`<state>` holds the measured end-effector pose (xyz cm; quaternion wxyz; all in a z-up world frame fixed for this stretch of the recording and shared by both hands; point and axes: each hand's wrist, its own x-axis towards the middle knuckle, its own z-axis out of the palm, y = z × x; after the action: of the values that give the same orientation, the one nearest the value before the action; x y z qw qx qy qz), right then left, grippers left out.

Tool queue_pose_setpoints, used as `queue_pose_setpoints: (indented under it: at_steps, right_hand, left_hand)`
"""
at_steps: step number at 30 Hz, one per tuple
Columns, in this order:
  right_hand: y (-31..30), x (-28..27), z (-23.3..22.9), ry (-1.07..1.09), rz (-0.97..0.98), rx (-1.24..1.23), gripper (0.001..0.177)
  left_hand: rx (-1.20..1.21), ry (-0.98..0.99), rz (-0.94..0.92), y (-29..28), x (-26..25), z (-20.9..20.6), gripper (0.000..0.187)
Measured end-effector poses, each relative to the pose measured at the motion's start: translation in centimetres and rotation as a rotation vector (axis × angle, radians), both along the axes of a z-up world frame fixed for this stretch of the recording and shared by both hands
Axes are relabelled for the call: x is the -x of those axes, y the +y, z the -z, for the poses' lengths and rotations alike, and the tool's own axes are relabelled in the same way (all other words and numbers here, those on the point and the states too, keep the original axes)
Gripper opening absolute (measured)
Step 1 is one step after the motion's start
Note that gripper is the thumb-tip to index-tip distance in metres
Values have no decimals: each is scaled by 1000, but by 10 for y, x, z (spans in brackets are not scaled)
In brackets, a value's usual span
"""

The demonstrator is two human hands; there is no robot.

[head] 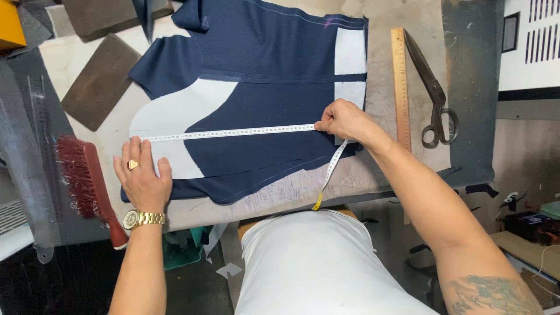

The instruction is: The person measures and marks dark blue fabric with a measuring tape and pink chalk, using a wooden ruler to draw straight lines on a workbench.

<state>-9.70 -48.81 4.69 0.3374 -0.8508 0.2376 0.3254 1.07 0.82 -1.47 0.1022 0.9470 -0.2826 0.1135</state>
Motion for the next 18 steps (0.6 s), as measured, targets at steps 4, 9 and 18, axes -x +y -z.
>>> queue_pose_setpoints:
  at_steps: [4, 9, 18]
  right_hand:
    - [-3, 4, 20, -74, -36, 7, 25]
    - [3, 0, -2, -82, -36, -1, 25]
    - [4, 1, -8, -87, 5, 7, 21]
  left_hand:
    - [18, 38, -6, 2, 1, 2, 49]
    - [-13, 16, -14, 1, -4, -1, 44]
    - [-187, -213, -231, -90, 1, -9, 3]
